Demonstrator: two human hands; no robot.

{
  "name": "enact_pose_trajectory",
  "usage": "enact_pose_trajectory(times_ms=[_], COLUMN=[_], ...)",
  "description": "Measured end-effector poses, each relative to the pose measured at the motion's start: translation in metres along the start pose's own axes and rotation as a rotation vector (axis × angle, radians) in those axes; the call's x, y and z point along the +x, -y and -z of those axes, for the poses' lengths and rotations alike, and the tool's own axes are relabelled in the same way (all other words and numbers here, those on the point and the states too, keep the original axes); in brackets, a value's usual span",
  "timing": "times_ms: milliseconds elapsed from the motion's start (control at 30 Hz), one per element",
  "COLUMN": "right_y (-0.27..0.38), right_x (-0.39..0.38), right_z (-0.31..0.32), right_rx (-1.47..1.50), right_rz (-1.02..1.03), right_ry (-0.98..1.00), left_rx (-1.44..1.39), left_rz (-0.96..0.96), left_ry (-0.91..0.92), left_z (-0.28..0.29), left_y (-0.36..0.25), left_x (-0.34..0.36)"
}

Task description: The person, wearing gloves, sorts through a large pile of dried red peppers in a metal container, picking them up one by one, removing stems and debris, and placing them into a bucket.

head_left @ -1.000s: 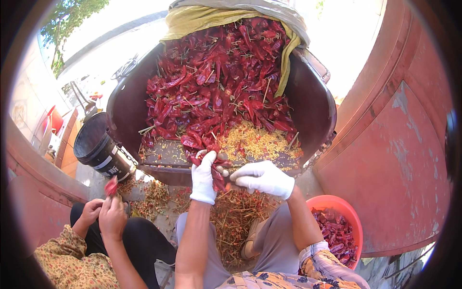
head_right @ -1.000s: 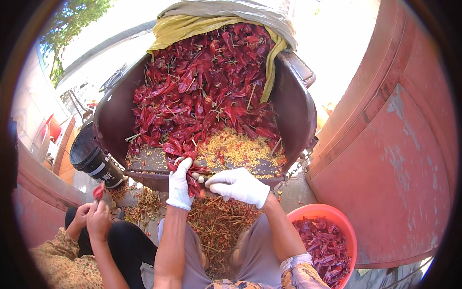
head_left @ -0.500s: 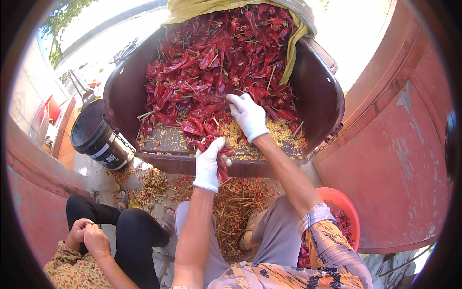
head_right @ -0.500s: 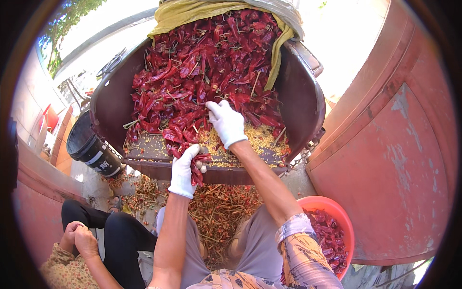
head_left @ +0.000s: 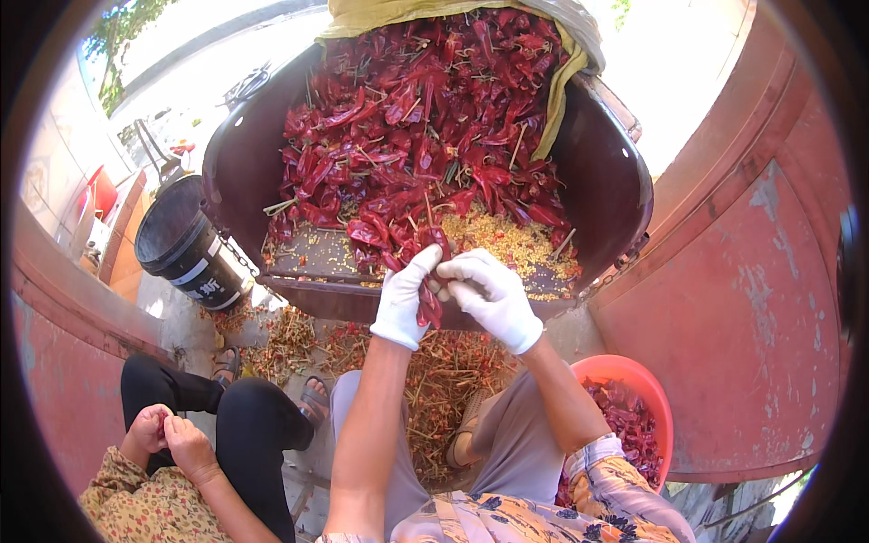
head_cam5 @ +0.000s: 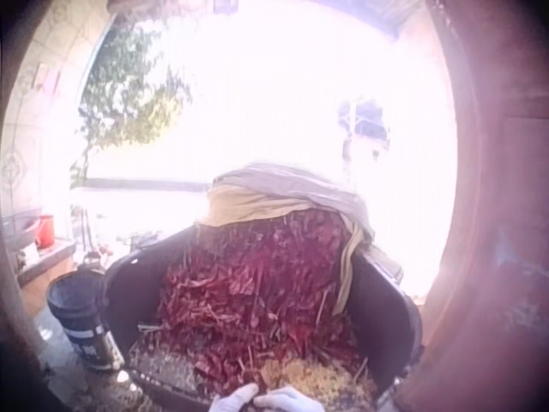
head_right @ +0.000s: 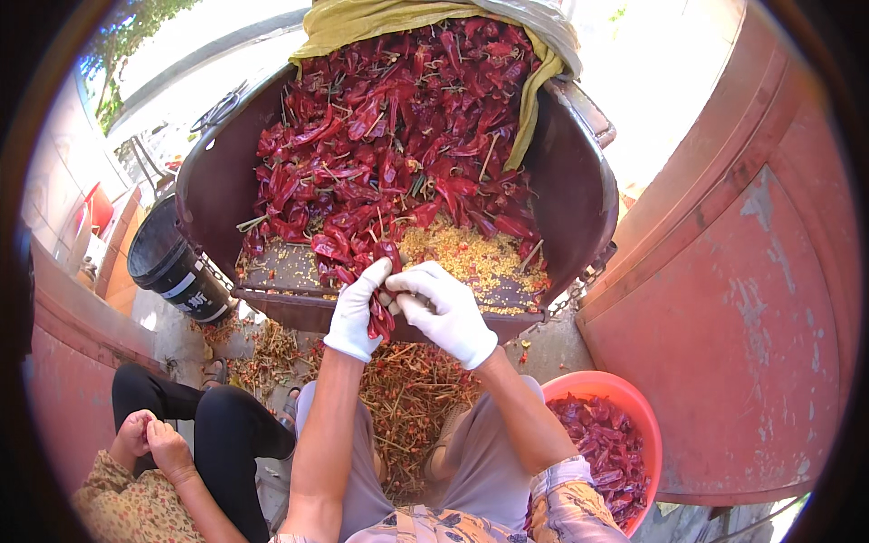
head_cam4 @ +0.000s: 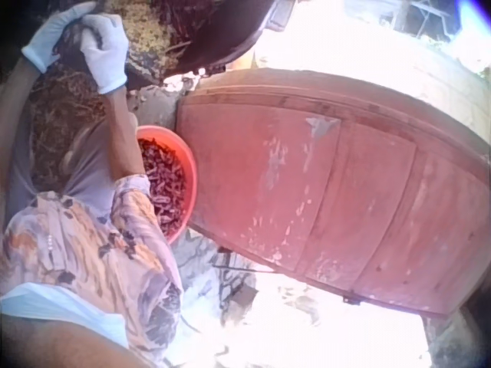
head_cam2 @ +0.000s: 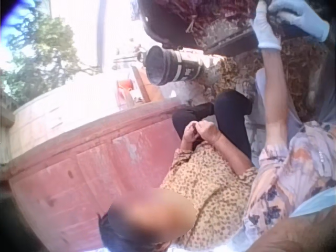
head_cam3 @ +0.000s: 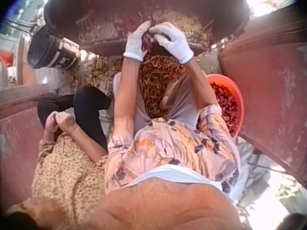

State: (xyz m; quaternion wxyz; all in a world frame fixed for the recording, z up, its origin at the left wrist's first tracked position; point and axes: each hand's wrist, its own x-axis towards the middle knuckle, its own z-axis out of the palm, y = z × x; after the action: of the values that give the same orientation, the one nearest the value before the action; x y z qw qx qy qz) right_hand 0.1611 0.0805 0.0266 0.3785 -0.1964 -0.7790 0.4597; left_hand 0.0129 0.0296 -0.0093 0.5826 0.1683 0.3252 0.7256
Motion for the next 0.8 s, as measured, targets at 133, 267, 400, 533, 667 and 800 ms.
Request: enact_pose_trajectory(times_ms=[133,267,400,533,667,800], right_y=[0.006,-0.003,-0.014,0.004,-0.012,0.001], right_x=[0.008,0.015,0.004,0.006,0.005,0.0], right_z=[0.021,0.025,0.031,0.029,0.034,0.023], right_rx=[0.312,0.408,0.579,0.39,0.435,0.203], right_rz=[-0.425,-0.417,-0.42,-0.418,-0.446,-0.329], right_ry=[-0.188,-0.157,-0.011,-0.077,-0.073,-0.144], left_rx=[0.15,0.372,0.449,0.515,0.358,0.398], left_rz=[-0.088,-0.052,0.042,0.129,0.139,0.125], left_ry=[-0.013,0.055,0.121,0.112,0.116,0.123], left_z=[-0.014,-0.024,-0.019,-0.019,-0.028,-0.02], left_y=[-0.003,-0.002,0.007,0.008,0.015,0.015], left_x=[-0.008,-0.013,-0.009,-0.011,-0.019,-0.013])
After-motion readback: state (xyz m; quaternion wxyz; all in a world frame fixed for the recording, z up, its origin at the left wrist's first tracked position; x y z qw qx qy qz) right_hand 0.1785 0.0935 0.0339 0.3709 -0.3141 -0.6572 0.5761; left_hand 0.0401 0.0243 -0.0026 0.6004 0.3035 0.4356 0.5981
